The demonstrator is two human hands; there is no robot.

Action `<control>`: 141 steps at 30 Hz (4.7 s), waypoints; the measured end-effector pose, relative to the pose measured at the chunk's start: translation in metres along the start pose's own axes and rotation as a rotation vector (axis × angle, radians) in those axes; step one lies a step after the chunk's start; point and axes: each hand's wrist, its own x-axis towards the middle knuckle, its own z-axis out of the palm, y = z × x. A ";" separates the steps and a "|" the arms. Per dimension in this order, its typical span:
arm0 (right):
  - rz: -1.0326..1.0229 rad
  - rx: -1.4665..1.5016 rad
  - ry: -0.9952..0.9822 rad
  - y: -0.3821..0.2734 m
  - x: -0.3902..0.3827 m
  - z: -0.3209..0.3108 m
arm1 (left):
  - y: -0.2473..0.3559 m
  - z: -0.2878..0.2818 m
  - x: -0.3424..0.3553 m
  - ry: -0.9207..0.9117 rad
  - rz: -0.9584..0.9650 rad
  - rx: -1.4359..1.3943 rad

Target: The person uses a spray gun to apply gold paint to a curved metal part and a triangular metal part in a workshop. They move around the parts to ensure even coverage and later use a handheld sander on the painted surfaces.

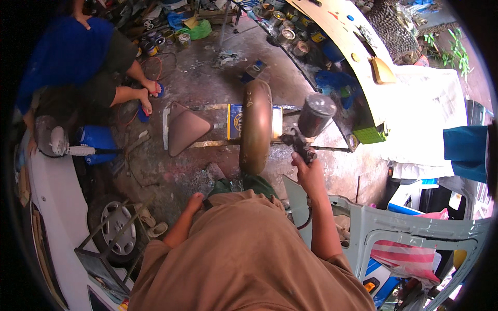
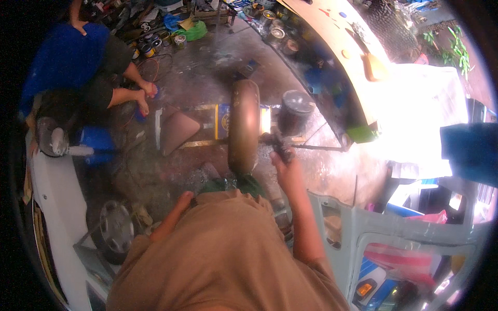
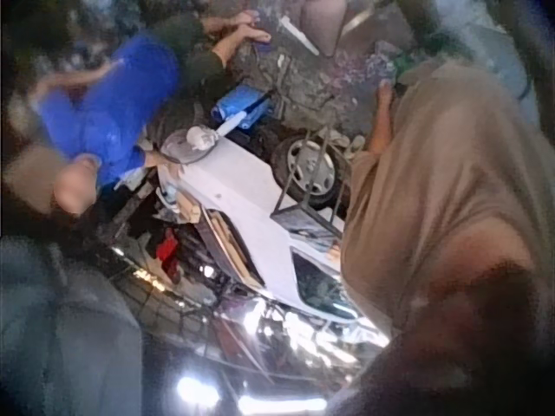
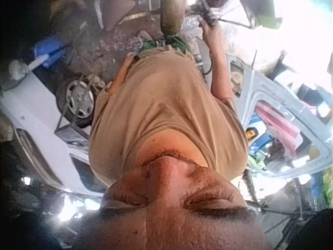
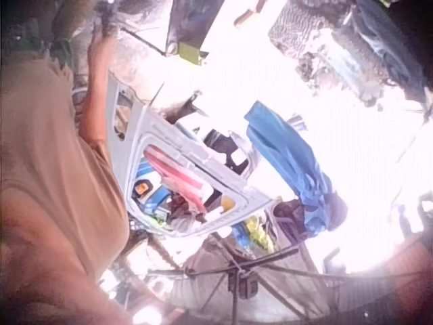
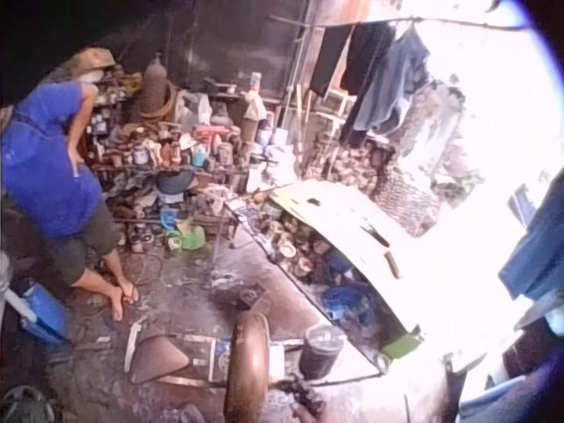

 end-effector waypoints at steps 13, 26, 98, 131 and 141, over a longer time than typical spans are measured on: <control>0.050 0.011 -0.319 -0.028 0.032 -0.046 | -0.014 0.042 0.016 0.045 -0.067 0.046; 0.010 0.027 -0.124 -0.018 0.164 -0.072 | -0.008 0.089 -0.014 0.188 -0.158 -0.092; -0.256 -0.073 -0.538 -0.061 0.110 -0.091 | -0.008 0.152 -0.121 -0.212 -0.084 -0.504; 0.187 0.381 -0.451 0.066 0.248 -0.055 | 0.475 0.122 0.156 0.510 0.565 0.944; 0.188 0.377 -0.449 0.074 0.250 -0.058 | 0.485 0.120 0.169 0.497 0.530 1.025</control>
